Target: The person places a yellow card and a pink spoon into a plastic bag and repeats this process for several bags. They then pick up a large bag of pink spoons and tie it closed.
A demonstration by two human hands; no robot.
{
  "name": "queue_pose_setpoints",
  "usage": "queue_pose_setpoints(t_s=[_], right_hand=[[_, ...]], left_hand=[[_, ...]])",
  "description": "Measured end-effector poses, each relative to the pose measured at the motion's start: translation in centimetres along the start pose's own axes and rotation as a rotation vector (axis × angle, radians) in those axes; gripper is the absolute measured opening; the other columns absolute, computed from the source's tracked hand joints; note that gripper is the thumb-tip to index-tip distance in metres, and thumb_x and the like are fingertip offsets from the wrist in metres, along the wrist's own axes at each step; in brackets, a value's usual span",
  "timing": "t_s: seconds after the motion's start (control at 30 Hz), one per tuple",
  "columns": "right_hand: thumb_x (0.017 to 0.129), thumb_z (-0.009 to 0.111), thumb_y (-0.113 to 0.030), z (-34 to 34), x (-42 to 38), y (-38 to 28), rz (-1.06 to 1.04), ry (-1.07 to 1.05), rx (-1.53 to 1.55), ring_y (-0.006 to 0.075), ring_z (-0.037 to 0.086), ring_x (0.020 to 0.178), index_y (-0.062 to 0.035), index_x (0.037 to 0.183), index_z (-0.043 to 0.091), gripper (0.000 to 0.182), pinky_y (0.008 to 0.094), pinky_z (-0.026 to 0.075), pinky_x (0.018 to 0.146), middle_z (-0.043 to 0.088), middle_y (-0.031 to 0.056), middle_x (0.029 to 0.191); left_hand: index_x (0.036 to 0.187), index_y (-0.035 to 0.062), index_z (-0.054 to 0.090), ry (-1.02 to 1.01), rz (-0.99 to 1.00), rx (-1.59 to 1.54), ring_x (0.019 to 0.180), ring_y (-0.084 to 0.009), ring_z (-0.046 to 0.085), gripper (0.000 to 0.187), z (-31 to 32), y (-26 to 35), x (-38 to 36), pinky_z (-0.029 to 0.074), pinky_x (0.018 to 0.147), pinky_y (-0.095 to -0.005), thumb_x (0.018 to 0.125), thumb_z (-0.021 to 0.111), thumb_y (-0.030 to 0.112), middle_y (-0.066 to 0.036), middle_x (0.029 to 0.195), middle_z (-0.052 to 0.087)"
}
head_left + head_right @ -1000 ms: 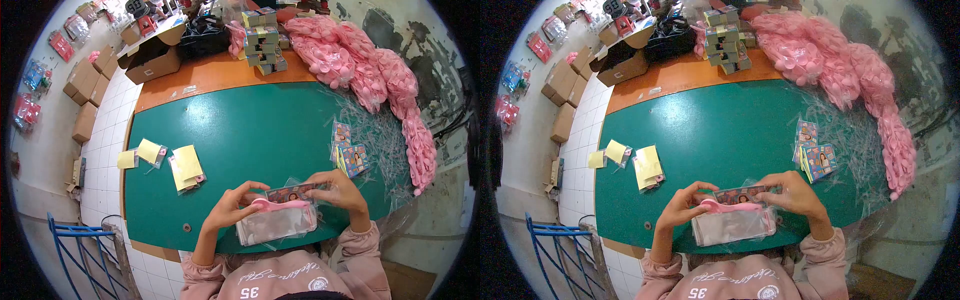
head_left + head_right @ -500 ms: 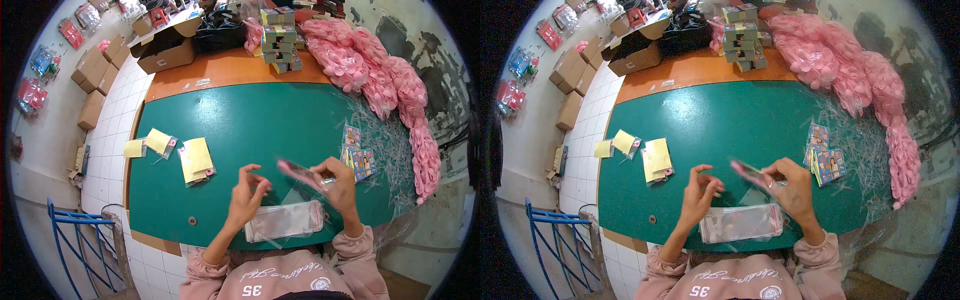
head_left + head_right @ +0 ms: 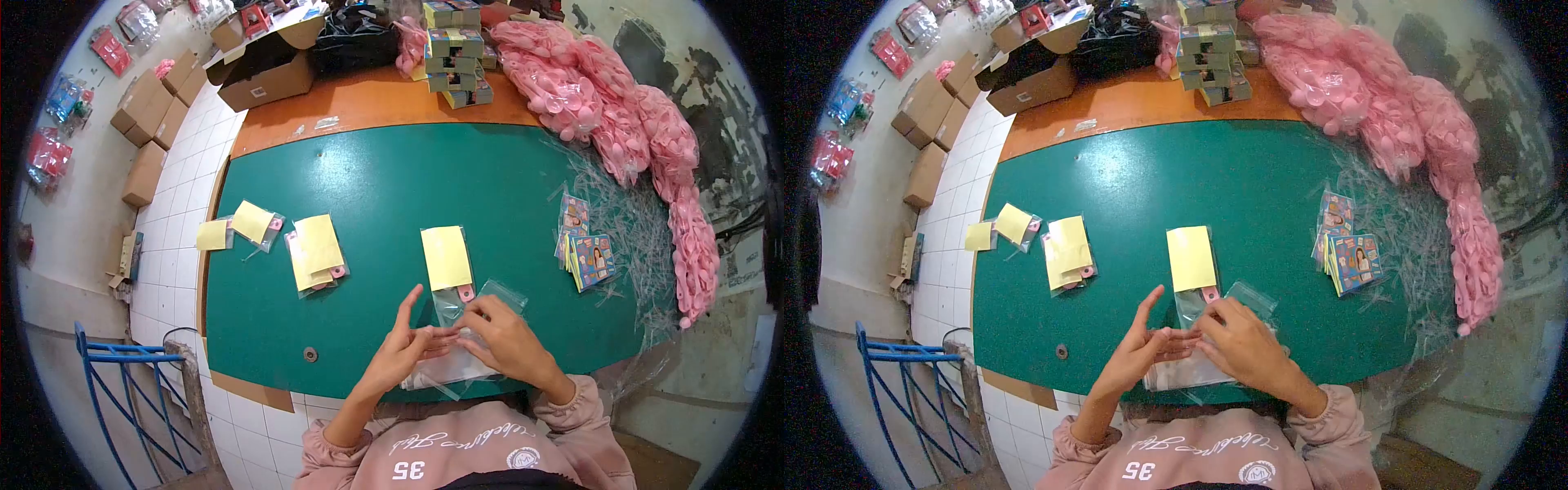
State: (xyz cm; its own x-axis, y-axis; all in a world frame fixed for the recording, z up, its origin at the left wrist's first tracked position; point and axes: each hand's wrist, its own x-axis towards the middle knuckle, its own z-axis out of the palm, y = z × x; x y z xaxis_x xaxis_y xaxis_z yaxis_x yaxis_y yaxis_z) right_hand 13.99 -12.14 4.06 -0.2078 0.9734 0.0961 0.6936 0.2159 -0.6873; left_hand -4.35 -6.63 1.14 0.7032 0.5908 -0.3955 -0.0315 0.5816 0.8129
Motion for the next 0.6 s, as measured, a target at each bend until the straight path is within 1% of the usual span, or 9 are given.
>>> queue_pose_setpoints(t_s=[0.13, 0.23, 0.37, 0.43, 0.47, 0.5, 0.53, 0.57, 0.6], right_hand=[[0.071, 0.065, -0.01, 1.1, 0.1, 0.0, -0.049, -0.016, -0.035, 0.0277, 0.05, 0.084, -0.0046, 0.087, 0.055, 0.019, 0.0371, 0.042, 0.073, 0.05, 0.01, 0.086], [0.071, 0.064, -0.01, 1.4, 0.4, 0.0, -0.105, -0.025, -0.083, 0.0267, 0.049, 0.081, -0.0043, 0.083, 0.054, 0.017, 0.0365, 0.04, 0.07, 0.049, 0.0087, 0.084], [0.069, 0.064, -0.01, 1.8, 0.7, 0.1, -0.227, -0.008, -0.263, 0.0249, 0.049, 0.078, -0.0044, 0.081, 0.053, 0.017, 0.036, 0.038, 0.068, 0.048, 0.0082, 0.082], [0.068, 0.065, -0.009, 1.8, 0.9, 0.0, -0.273, 0.005, -0.352, 0.0244, 0.049, 0.077, -0.0045, 0.08, 0.053, 0.017, 0.0361, 0.038, 0.067, 0.048, 0.0082, 0.082], [0.067, 0.065, -0.008, 1.8, 1.0, -0.1, -0.302, 0.012, -0.373, 0.0241, 0.049, 0.076, -0.0049, 0.08, 0.052, 0.018, 0.0357, 0.037, 0.068, 0.047, 0.0079, 0.08], [0.067, 0.065, -0.008, 1.7, 1.1, -0.1, -0.33, 0.02, -0.395, 0.0237, 0.048, 0.076, -0.0052, 0.079, 0.052, 0.018, 0.0353, 0.037, 0.068, 0.047, 0.0077, 0.079], [0.067, 0.065, -0.008, 1.4, 1.1, -0.2, -0.326, 0.021, -0.399, 0.0237, 0.048, 0.076, -0.0052, 0.079, 0.052, 0.018, 0.0353, 0.037, 0.068, 0.047, 0.0077, 0.079], [0.067, 0.065, -0.006, 0.7, 1.0, -0.4, -0.328, -0.021, -0.23, 0.0235, 0.049, 0.075, -0.0048, 0.079, 0.052, 0.018, 0.0343, 0.038, 0.067, 0.048, 0.0077, 0.078], [0.067, 0.064, -0.005, 0.0, 0.8, -0.5, -0.326, -0.063, -0.063, 0.0233, 0.05, 0.074, -0.0044, 0.078, 0.052, 0.017, 0.0334, 0.039, 0.067, 0.048, 0.0077, 0.077]], left_hand=[[0.139, 0.0125, 0.004, 0.023, -0.019, 0.047, 0.096, -0.0228, 0.058, 0.057, 0.1, -0.7, -0.4, 0.05, 0.081, -0.0335, 0.093, 0.037, 0.008, -0.019, 0.104, 0.057], [0.139, 0.0112, 0.009, 0.041, 0.03, 0.028, 0.092, -0.0203, 0.059, 0.056, 0.3, -0.7, -0.5, 0.051, 0.08, -0.0329, 0.092, 0.04, 0.01, -0.017, 0.102, 0.057], [0.139, 0.0146, 0.01, 0.072, 0.047, 0.082, 0.088, -0.0166, 0.058, 0.058, 0.4, -0.3, -0.2, 0.05, 0.077, -0.0305, 0.092, 0.044, 0.01, -0.014, 0.096, 0.058], [0.137, 0.0121, 0.02, 0.106, 0.084, 0.206, 0.076, -0.0091, 0.056, 0.055, 0.2, -0.2, 0.5, 0.048, 0.065, -0.0234, 0.089, 0.048, 0.007, -0.009, 0.087, 0.06], [0.137, 0.0121, 0.02, 0.107, 0.086, 0.205, 0.076, -0.0091, 0.056, 0.055, 0.2, -0.1, 0.6, 0.048, 0.065, -0.0234, 0.089, 0.048, 0.007, -0.009, 0.087, 0.06], [0.134, 0.0109, 0.026, 0.123, 0.105, 0.218, 0.072, -0.0067, 0.054, 0.053, 0.2, 0.0, 0.9, 0.045, 0.062, -0.0212, 0.087, 0.051, 0.005, -0.006, 0.083, 0.06], [0.131, 0.0097, 0.031, 0.136, 0.122, 0.231, 0.067, -0.0043, 0.052, 0.05, 0.3, 0.1, 1.1, 0.042, 0.058, -0.0191, 0.086, 0.053, 0.004, -0.003, 0.079, 0.061], [0.131, 0.0097, 0.031, 0.126, 0.12, 0.231, 0.067, -0.0043, 0.052, 0.05, 0.2, 0.2, 1.3, 0.042, 0.058, -0.0191, 0.086, 0.053, 0.004, -0.003, 0.079, 0.061], [0.128, 0.009, 0.033, 0.216, 0.16, 0.237, 0.065, -0.0035, 0.051, 0.048, -0.1, 0.2, 1.5, 0.041, 0.057, -0.0182, 0.085, 0.053, 0.004, -0.002, 0.076, 0.061]])
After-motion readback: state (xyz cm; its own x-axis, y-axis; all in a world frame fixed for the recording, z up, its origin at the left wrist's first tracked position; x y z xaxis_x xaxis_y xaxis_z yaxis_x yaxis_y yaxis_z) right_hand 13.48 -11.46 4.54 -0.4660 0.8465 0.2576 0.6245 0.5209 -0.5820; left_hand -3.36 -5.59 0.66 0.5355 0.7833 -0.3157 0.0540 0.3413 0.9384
